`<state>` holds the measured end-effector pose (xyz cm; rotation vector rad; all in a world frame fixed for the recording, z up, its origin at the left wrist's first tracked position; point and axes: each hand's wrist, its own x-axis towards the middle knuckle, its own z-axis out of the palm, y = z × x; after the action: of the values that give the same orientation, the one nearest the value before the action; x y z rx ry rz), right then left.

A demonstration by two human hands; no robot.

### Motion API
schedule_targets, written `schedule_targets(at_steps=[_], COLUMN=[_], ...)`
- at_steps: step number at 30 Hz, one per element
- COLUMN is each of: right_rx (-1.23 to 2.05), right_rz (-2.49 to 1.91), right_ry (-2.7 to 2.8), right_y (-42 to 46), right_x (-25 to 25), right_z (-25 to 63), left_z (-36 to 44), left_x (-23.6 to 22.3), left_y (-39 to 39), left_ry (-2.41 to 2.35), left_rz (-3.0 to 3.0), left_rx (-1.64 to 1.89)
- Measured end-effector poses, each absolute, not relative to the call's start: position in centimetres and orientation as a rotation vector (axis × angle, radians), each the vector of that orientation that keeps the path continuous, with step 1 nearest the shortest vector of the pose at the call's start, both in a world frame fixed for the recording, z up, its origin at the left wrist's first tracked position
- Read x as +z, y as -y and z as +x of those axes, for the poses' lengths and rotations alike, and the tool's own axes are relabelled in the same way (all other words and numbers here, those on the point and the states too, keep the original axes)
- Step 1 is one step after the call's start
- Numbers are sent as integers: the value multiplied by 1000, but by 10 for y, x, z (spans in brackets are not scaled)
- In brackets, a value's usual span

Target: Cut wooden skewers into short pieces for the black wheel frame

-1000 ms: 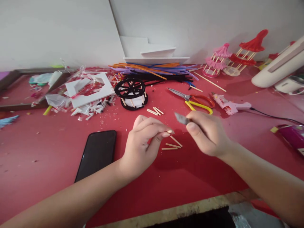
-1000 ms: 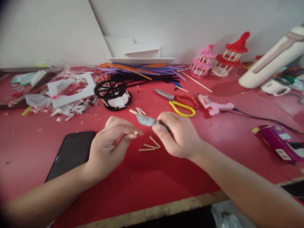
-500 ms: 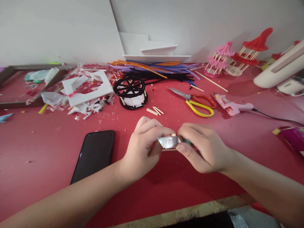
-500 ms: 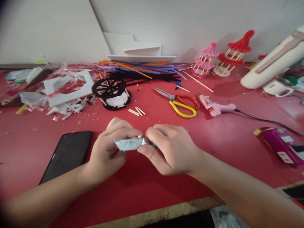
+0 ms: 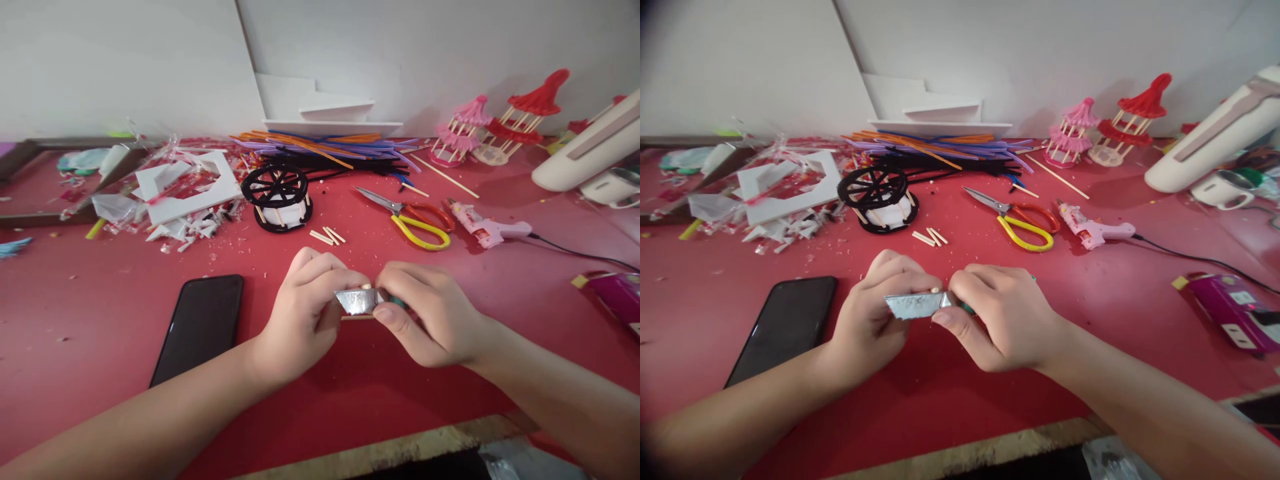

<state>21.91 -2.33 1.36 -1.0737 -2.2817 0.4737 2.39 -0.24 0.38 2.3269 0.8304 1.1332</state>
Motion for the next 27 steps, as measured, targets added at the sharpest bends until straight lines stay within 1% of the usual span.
schedule_targets(at_steps=[13,20,24,27], right_rx=[511,606,568,501], right_rz=[-1065,-993,-992,-1107], right_ry=[2291,2286,2277,2247], right_y=[24,25,24,17], right_x=[13,15,12,9], right_z=[220,221,219,224], left_z=[23,20,20,22], left_x=[5,6,9,11], left_y=[2,1,2,6], left_ry=[-811,-807,-822,-772], left_rz=[2359,2410,2439,2444], left_rx=[1109,1090,1107,1159])
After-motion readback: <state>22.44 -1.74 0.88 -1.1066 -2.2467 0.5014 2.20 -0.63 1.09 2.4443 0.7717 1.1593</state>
